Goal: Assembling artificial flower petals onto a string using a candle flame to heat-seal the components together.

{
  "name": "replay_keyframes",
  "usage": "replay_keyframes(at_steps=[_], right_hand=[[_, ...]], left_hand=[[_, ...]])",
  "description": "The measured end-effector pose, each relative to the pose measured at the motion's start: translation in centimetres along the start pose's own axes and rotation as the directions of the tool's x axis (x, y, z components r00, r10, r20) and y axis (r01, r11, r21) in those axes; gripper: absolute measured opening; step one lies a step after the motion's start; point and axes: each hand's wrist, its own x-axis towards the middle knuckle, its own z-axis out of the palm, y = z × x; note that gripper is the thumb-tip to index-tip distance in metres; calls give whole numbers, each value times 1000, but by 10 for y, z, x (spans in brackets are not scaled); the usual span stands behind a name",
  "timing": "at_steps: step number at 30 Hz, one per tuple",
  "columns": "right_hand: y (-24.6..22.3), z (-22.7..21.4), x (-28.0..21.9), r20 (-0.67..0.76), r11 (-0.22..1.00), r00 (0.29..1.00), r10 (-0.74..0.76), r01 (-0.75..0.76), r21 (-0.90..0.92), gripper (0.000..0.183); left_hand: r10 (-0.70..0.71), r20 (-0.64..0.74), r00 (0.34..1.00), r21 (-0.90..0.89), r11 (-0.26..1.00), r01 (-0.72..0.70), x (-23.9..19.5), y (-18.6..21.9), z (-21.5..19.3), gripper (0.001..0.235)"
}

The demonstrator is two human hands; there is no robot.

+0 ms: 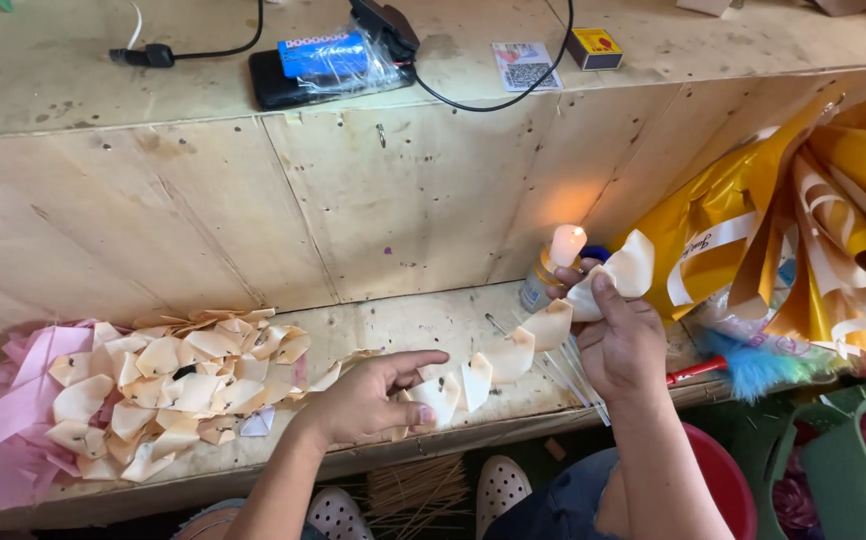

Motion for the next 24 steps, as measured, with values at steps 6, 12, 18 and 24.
replay_keyframes(at_steps=[6, 12, 18, 24], right_hand=[[6, -1, 4, -123, 991, 990, 68, -81, -106, 31], [20, -7, 9, -60, 977, 998, 18, -31, -212, 33], [13, 10, -3, 0, 913, 999, 35, -32, -406, 22], [24, 17, -1, 9, 939, 999, -43, 43, -342, 44]], left_hand=[[-17, -194, 981, -52, 999, 7, -27, 8, -30, 91], [-46, -283, 958, 289, 948, 131, -53, 34, -33, 91], [174, -428, 887, 403, 915, 15, -61, -1, -55, 69], [185, -306, 934, 287, 953, -95, -74, 1, -55, 70]])
